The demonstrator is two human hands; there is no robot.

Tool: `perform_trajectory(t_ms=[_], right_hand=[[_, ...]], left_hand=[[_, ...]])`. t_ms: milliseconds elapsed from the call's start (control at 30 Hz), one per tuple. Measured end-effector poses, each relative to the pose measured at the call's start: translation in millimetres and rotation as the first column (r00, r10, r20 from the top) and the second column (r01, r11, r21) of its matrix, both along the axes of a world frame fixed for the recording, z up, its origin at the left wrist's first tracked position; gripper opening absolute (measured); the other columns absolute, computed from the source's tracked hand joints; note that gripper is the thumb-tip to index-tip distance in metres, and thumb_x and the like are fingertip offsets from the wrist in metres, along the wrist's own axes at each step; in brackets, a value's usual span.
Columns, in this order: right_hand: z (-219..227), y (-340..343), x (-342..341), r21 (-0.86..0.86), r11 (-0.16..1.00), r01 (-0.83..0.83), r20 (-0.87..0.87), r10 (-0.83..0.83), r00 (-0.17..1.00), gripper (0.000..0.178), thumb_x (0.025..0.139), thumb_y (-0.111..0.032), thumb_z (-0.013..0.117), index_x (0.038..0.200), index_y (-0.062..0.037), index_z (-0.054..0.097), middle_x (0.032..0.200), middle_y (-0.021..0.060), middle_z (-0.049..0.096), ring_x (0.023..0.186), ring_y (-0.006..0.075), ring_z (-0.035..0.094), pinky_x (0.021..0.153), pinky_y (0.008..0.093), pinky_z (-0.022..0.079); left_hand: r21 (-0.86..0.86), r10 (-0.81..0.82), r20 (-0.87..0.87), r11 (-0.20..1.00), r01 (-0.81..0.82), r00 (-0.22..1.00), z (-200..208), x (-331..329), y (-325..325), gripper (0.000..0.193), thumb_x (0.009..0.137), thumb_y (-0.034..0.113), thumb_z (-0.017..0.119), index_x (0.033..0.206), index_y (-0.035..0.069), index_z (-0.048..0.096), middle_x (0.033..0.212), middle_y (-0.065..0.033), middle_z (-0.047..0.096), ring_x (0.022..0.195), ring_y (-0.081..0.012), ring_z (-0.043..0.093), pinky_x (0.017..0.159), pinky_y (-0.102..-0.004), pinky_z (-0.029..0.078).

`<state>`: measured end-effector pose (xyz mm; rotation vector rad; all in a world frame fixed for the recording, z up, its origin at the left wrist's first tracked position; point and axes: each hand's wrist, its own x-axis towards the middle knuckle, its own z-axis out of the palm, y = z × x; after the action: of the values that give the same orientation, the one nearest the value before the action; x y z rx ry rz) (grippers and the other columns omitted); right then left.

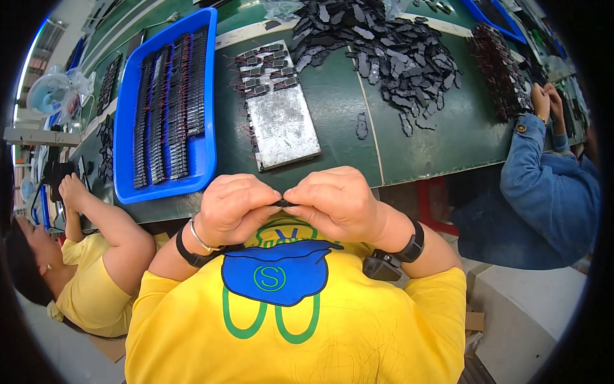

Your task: The person picks up a speaker from a blue tray, fits it into a black plastic housing by hand, and places the assembled unit onto a metal plate. This process is repeated with several more speakers and housings.

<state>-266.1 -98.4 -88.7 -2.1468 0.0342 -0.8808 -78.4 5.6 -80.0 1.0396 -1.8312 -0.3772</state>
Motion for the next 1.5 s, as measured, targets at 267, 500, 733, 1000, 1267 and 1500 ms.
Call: perform_trajectory(t_ms=[267, 500, 733, 1000, 1267, 1500], right_hand=[[4, 8, 2, 0.157, 0.982, 0.100, -0.037, -0.096, 0.995, 0.021, 0.073, -0.004, 0.074, 0.091, 0.0000, 0.064, 0.079, 0.0119, 0.067, 0.066, 0.0235, 0.066, 0.057, 0.0304, 0.051], [-1, 3, -2, 0.166, 0.984, 0.069, -0.071, -0.058, 0.996, 0.020, 0.076, -0.003, 0.072, 0.094, 0.0006, 0.064, 0.080, 0.0115, 0.068, 0.067, 0.0205, 0.067, 0.059, 0.0272, 0.051], [0, 4, -4, 0.185, 0.979, 0.083, -0.066, -0.072, 0.995, 0.018, 0.077, -0.002, 0.071, 0.093, 0.0006, 0.063, 0.077, 0.0113, 0.068, 0.066, 0.0201, 0.066, 0.059, 0.0261, 0.051], [-2, 8, -5, 0.267, 0.958, 0.102, -0.082, -0.083, 0.993, 0.018, 0.075, -0.002, 0.073, 0.092, 0.0004, 0.065, 0.078, 0.0120, 0.066, 0.064, 0.0230, 0.066, 0.056, 0.0283, 0.050], [1, 8, 4, -0.028, 0.994, 0.107, -0.045, -0.108, 0.993, 0.021, 0.071, -0.001, 0.073, 0.090, 0.0013, 0.064, 0.077, 0.0122, 0.066, 0.064, 0.0268, 0.065, 0.056, 0.0314, 0.051], [-6, 6, 2, -0.017, 1.000, 0.022, -0.007, -0.022, 1.000, 0.020, 0.069, 0.000, 0.073, 0.086, 0.0016, 0.062, 0.073, 0.0134, 0.064, 0.062, 0.0280, 0.064, 0.054, 0.0326, 0.051]], left_hand=[[0.014, 0.070, -0.032, 0.997, -0.070, 0.997, -2, 0, 1, 0.020, 0.071, -0.001, 0.072, 0.088, 0.001, 0.063, 0.075, -0.0110, 0.065, 0.062, -0.0245, 0.064, 0.053, -0.0301, 0.049], [0.065, 0.106, 0.023, 0.992, -0.108, 0.994, 2, 2, 4, 0.025, 0.070, 0.002, 0.075, 0.092, 0.001, 0.064, 0.077, -0.0115, 0.067, 0.067, -0.0243, 0.066, 0.057, -0.0282, 0.050], [0.352, 0.214, -0.271, 0.929, -0.110, 0.939, 5, -6, 9, 0.023, 0.071, 0.004, 0.076, 0.091, 0.002, 0.066, 0.078, -0.0102, 0.067, 0.068, -0.0188, 0.067, 0.059, -0.0262, 0.050], [0.285, 0.144, -0.056, 0.951, -0.123, 0.988, 7, 1, 8, 0.019, 0.071, 0.004, 0.075, 0.088, 0.002, 0.066, 0.075, -0.0095, 0.066, 0.064, -0.0181, 0.065, 0.056, -0.0262, 0.049], [0.158, 0.098, 0.057, 0.982, -0.106, 0.994, 3, -3, 4, 0.017, 0.070, 0.005, 0.076, 0.081, 0.004, 0.064, 0.071, -0.0085, 0.064, 0.059, -0.0226, 0.063, 0.052, -0.0287, 0.048], [0.148, 0.028, 0.007, 0.989, -0.029, 1.000, 1, 0, 5, 0.020, 0.068, 0.008, 0.079, 0.081, 0.005, 0.064, 0.071, -0.0079, 0.065, 0.059, -0.0235, 0.063, 0.052, -0.0293, 0.047]])
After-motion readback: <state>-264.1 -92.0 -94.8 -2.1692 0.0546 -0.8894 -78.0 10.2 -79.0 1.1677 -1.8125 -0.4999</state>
